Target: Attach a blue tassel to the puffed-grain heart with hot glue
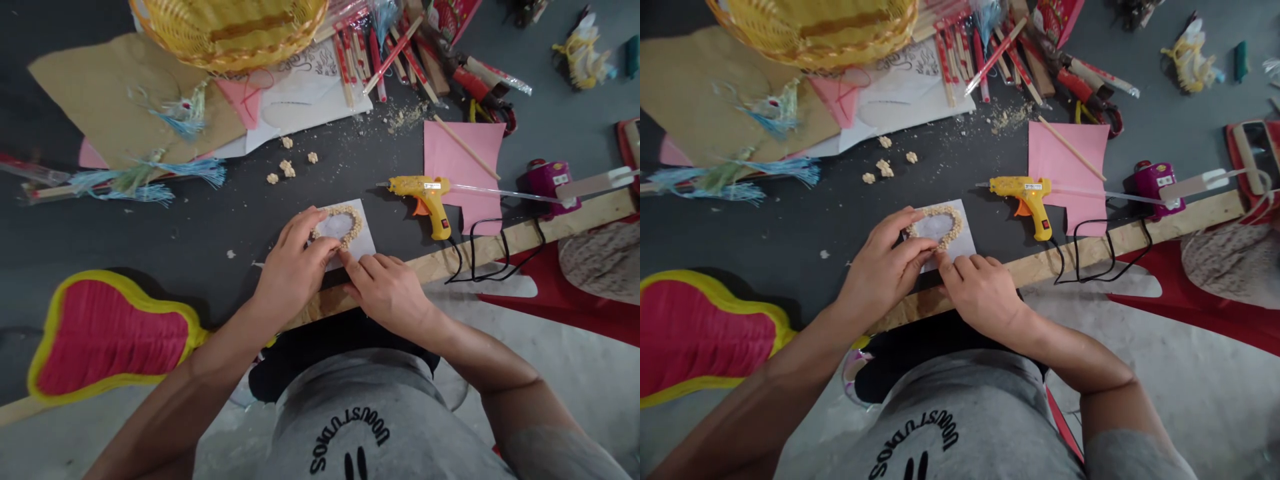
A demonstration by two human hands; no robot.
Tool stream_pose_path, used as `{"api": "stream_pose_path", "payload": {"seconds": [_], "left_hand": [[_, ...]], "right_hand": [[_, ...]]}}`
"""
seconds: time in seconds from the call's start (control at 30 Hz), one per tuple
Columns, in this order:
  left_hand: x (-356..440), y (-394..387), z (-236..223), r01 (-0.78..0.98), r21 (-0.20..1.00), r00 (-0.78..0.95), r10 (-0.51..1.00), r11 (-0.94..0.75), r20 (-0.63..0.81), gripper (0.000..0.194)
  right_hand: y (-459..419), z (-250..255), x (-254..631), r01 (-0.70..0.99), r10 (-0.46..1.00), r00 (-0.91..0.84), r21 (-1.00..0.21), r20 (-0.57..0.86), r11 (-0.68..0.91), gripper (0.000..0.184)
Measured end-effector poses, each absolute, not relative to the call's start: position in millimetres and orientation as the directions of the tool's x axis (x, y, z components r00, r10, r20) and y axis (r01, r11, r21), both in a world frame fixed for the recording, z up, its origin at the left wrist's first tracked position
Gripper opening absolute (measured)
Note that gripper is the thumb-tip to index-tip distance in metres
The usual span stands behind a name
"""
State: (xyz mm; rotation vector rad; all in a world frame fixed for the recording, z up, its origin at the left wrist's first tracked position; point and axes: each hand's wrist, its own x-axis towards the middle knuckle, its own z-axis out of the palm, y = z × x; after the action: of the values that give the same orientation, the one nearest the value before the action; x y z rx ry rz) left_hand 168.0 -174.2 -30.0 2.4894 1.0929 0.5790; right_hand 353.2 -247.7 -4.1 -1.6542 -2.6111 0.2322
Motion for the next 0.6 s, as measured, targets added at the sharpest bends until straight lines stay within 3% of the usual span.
{"api": "stream_pose_path", "payload": {"seconds": [0.27,0.6], "left_hand": [[168.2,-174.3,-30.4,0.605,0.469,0.614,0.752,-0.643,0.239,0.017],[168.1,-173.8,-31.4,0.604,0.445,0.625,0.74,-0.661,0.251,0.016]], "right_hand": [[-249.2,-1.9,352.0,0.891,0.888,-0.45,-0.11,-0.093,0.44,0.046],[-252.6,-3.2,358.1,0.88,0.902,-0.431,-0.228,-0.015,0.417,0.04]]}}
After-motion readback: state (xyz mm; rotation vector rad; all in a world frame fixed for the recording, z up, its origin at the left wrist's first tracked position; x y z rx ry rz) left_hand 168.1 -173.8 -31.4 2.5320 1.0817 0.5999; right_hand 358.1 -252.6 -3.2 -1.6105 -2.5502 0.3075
